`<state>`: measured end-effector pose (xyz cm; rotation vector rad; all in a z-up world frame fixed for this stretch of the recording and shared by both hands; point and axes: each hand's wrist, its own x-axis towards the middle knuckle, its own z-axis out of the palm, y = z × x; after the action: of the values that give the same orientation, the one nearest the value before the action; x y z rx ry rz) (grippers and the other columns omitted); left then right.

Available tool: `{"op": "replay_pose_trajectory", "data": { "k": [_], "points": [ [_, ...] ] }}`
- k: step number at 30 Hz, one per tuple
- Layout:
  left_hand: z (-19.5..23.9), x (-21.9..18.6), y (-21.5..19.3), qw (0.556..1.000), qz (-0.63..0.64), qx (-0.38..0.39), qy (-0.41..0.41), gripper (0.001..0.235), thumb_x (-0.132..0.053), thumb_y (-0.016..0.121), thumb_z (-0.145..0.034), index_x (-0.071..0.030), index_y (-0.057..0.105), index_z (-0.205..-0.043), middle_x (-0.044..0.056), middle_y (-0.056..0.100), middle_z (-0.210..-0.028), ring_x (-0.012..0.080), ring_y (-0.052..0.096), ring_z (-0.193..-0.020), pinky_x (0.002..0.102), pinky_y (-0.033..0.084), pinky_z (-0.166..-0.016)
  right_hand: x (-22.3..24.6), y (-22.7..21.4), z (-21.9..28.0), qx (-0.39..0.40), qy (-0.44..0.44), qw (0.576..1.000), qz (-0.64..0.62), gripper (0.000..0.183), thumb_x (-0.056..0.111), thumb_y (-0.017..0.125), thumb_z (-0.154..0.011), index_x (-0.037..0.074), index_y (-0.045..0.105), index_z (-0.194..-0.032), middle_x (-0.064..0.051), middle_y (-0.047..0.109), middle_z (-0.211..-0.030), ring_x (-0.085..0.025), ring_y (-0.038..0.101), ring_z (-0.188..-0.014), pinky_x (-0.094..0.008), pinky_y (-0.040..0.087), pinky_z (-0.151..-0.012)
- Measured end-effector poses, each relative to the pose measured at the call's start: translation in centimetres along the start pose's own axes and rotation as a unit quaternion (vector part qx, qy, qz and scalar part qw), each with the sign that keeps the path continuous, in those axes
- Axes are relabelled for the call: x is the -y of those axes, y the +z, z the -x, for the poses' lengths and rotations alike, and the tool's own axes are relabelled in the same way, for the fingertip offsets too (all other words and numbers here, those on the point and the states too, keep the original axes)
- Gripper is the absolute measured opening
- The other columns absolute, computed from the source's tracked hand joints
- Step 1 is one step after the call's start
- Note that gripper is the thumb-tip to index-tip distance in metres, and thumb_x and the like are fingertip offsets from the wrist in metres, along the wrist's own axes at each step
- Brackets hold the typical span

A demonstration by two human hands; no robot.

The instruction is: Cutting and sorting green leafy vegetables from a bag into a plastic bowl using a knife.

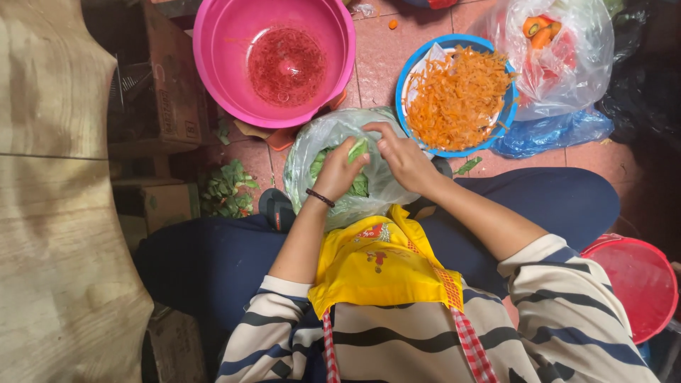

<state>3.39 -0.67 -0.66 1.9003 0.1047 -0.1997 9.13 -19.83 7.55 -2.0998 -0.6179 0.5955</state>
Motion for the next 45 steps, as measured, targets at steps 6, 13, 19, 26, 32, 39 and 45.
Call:
{"op": "replay_pose_trajectory", "data": {
  "k": [6, 13, 19, 26, 32, 39, 45],
  "points": [
    [0.3, -3.1, 0.0, 0.998, -0.065, 0.01, 0.011, 0.035, -0.026, 0.065, -0.098, 0.006, 0.066, -0.112, 0.028, 0.073, -0.097, 0.046, 0.069, -0.103, 0.058, 0.054, -0.087, 2.3, -0.1, 0.2, 0.048, -0.045, 0.997, 0.048, 0.037, 0.033, 0.03, -0.107, 0.029, 0.041, -0.142, -0.027, 0.071, -0.091, -0.056, 0.066, -0.087, -0.064, 0.051, -0.082],
    [0.0, -1.9, 1.7, 0.993, -0.119, 0.0, 0.025, 0.024, -0.021, 0.057, -0.098, 0.0, 0.068, -0.09, 0.019, 0.072, -0.076, 0.0414, 0.072, -0.085, 0.052, 0.056, -0.074, -1.4, 1.6, -0.8, 0.015, -0.054, 0.991, 0.119, 0.028, 0.041, 0.034, -0.108, 0.023, 0.042, -0.129, -0.023, 0.069, -0.084, -0.05, 0.068, -0.081, -0.061, 0.052, -0.074],
    [0.3, -3.0, 2.4, 0.993, -0.075, -0.003, 0.086, 0.025, -0.025, 0.056, -0.103, -0.001, 0.061, -0.101, 0.027, 0.069, -0.085, 0.0474, 0.069, -0.091, 0.054, 0.054, -0.072, -4.9, 0.7, -2.4, -0.067, 0.004, 0.993, 0.093, 0.03, 0.037, 0.033, -0.11, 0.01, 0.045, -0.116, -0.035, 0.063, -0.074, -0.058, 0.065, -0.081, -0.067, 0.048, -0.072],
    [-0.5, -2.3, -2.5, 0.694, 0.713, 0.095, -0.026, 0.07, -0.06, 0.037, -0.102, -0.002, 0.054, -0.137, 0.013, 0.063, -0.113, 0.027, 0.061, -0.095, 0.046, 0.052, -0.081, -9.1, -8.3, -4.1, -0.203, 0.137, 0.958, 0.146, 0.051, 0.039, 0.036, -0.112, 0.004, 0.029, -0.149, -0.038, 0.065, -0.109, -0.057, 0.064, -0.095, -0.063, 0.047, -0.082],
    [-1.6, -1.0, -4.7, 0.683, 0.73, 0.026, -0.014, 0.054, -0.03, 0.049, -0.101, -0.005, 0.046, -0.149, 0.013, 0.065, -0.119, 0.0278, 0.064, -0.105, 0.046, 0.055, -0.09, -10.8, -10.4, -3.8, -0.282, 0.097, 0.943, 0.15, 0.034, 0.032, 0.042, -0.116, 0.0, 0.037, -0.126, -0.034, 0.065, -0.099, -0.054, 0.065, -0.085, -0.062, 0.045, -0.075],
    [-2.8, -0.3, -2.6, 0.712, 0.702, 0.016, 0.004, 0.079, -0.064, 0.031, -0.105, -0.01, 0.026, -0.162, 0.019, 0.056, -0.138, 0.036, 0.059, -0.125, 0.052, 0.055, -0.104, -1.9, -5.4, -2.6, -0.221, -0.01, 0.975, 0.023, 0.021, 0.025, 0.062, -0.103, 0.006, 0.062, -0.114, -0.03, 0.064, -0.081, -0.053, 0.066, -0.082, -0.056, 0.048, -0.071],
    [-3.2, 1.1, 2.9, 0.741, 0.672, -0.013, 0.0, 0.077, -0.069, 0.026, -0.108, -0.013, 0.027, -0.161, 0.021, 0.051, -0.145, 0.0375, 0.053, -0.132, 0.056, 0.044, -0.115, 0.7, 1.3, -2.7, -0.148, -0.132, 0.976, 0.092, 0.052, 0.033, 0.093, -0.07, 0.017, 0.067, -0.112, -0.005, 0.07, -0.096, -0.029, 0.072, -0.09, -0.041, 0.057, -0.073]
  ]
}}
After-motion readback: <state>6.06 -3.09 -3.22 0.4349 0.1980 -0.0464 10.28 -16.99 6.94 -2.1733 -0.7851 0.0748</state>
